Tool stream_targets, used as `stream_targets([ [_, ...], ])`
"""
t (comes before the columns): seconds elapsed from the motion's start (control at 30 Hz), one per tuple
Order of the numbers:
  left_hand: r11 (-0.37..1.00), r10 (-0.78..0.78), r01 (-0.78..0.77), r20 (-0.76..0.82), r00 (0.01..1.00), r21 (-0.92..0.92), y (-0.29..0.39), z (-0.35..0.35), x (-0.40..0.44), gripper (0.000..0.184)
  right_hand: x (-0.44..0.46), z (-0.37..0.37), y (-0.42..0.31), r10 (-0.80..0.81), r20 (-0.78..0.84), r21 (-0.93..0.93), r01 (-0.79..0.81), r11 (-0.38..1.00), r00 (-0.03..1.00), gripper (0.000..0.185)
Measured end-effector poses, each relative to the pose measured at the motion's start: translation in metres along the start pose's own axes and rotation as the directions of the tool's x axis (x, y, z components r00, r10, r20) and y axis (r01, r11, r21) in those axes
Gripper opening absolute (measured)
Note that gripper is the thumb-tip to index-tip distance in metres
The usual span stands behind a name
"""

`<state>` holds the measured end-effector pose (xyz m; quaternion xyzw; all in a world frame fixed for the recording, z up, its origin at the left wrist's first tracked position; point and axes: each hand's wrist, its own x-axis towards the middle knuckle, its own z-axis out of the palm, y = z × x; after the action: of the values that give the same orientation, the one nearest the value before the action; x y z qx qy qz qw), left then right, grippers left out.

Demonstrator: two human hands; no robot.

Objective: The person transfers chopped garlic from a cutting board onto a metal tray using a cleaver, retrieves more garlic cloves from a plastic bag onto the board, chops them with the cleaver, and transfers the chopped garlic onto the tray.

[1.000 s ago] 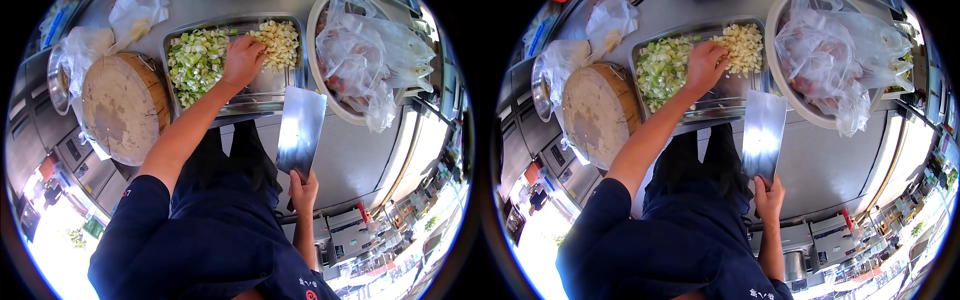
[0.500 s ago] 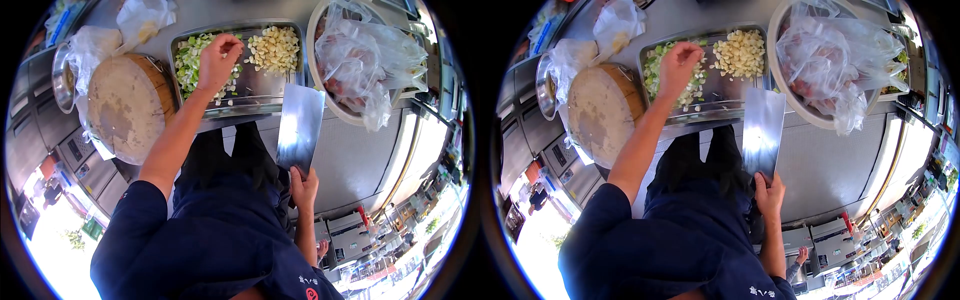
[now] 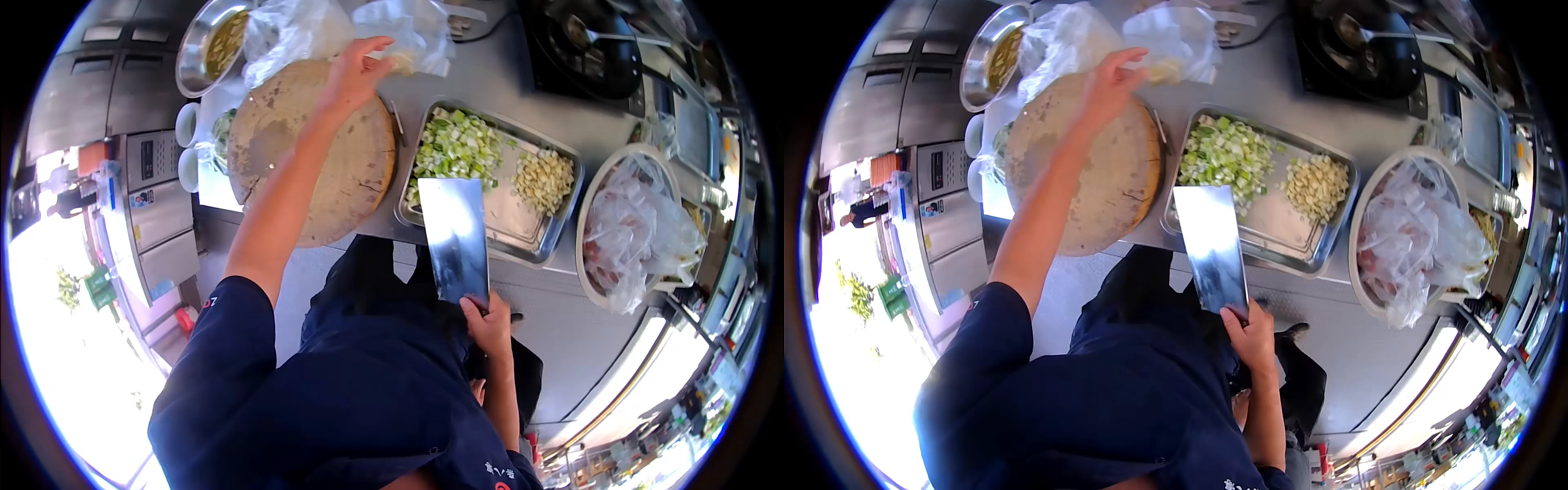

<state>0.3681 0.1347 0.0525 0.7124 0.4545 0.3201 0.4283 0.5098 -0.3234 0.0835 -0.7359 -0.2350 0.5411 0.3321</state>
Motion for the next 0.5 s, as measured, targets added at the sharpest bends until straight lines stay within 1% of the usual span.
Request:
stream_targets([
  [0.03,0.998,0.028,-0.029,0.033,0.999,0.05,0.002,-0.016,0.004,0.02,0.011,0.011,-0.01,0.003,0.078,-0.003,-0.003,1.0,0.997,0.026],
  [0.07,0.998,0.035,-0.035,-0.002,0.999,0.057,0.0,-0.035,0.005,0.02,0.023,0.023,-0.013,0.027,0.163,-0.013,-0.025,1.0,0.986,0.028],
  [0.1,0.985,0.119,-0.118,0.003,0.993,0.124,-0.006,-0.051,0.005,0.02,0.034,0.035,-0.022,0.009,0.174,-0.029,-0.004,1.0,0.985,0.028],
  [0.13,0.962,0.2,-0.2,0.02,0.98,0.187,-0.007,-0.064,0.006,0.021,0.048,0.049,-0.034,0.068,0.278,0.024,-0.078,0.997,0.958,0.03],
  [0.17,0.962,0.204,-0.2,0.002,0.979,0.184,-0.009,-0.079,0.005,0.021,0.06,0.065,-0.044,0.128,0.378,0.067,-0.165,0.984,0.917,0.033],
  [0.2,0.943,0.274,-0.25,-0.087,0.958,0.221,-0.007,-0.097,0.004,0.02,0.072,0.083,-0.048,0.113,0.412,0.125,-0.18,0.976,0.904,0.036],
  [0.23,0.92,0.343,-0.293,-0.17,0.924,0.261,-0.009,-0.113,0.005,0.019,0.083,0.096,-0.044,0.112,0.408,0.116,-0.173,0.978,0.906,0.036],
  [0.27,0.922,0.342,-0.292,-0.182,0.922,0.255,-0.018,-0.13,0.01,0.019,0.094,0.111,-0.038,0.114,0.437,0.131,-0.188,0.973,0.892,0.034],
  [0.3,0.963,0.206,-0.151,-0.245,0.948,0.226,-0.031,-0.148,0.018,0.016,0.102,0.125,-0.034,0.118,0.466,0.143,-0.206,0.968,0.877,0.032],
  [0.33,0.983,0.058,-0.002,-0.301,0.952,0.184,-0.045,-0.164,0.025,0.013,0.107,0.137,-0.035,0.127,0.464,0.128,-0.208,0.97,0.877,0.032],
  [0.37,0.985,0.046,0.009,-0.314,0.948,0.17,-0.06,-0.178,0.032,0.013,0.111,0.148,-0.037,0.132,0.442,0.161,-0.223,0.961,0.887,0.03],
  [0.4,0.964,0.127,-0.037,-0.335,0.934,0.265,-0.075,-0.192,0.042,0.014,0.116,0.158,-0.041,0.135,0.418,0.195,-0.234,0.952,0.898,0.029],
  [0.43,0.931,0.206,-0.075,-0.346,0.915,0.357,-0.094,-0.204,0.051,0.016,0.118,0.168,-0.046,0.146,0.415,0.175,-0.237,0.956,0.898,0.029],
  [0.47,0.925,0.23,-0.096,-0.343,0.911,0.367,-0.115,-0.216,0.061,0.02,0.121,0.18,-0.052,0.142,0.365,0.168,-0.215,0.962,0.92,0.028],
  [0.5,0.931,0.221,-0.09,-0.354,0.909,0.353,-0.126,-0.226,0.07,0.02,0.125,0.19,-0.057,0.133,0.313,0.161,-0.19,0.969,0.94,0.027],
])
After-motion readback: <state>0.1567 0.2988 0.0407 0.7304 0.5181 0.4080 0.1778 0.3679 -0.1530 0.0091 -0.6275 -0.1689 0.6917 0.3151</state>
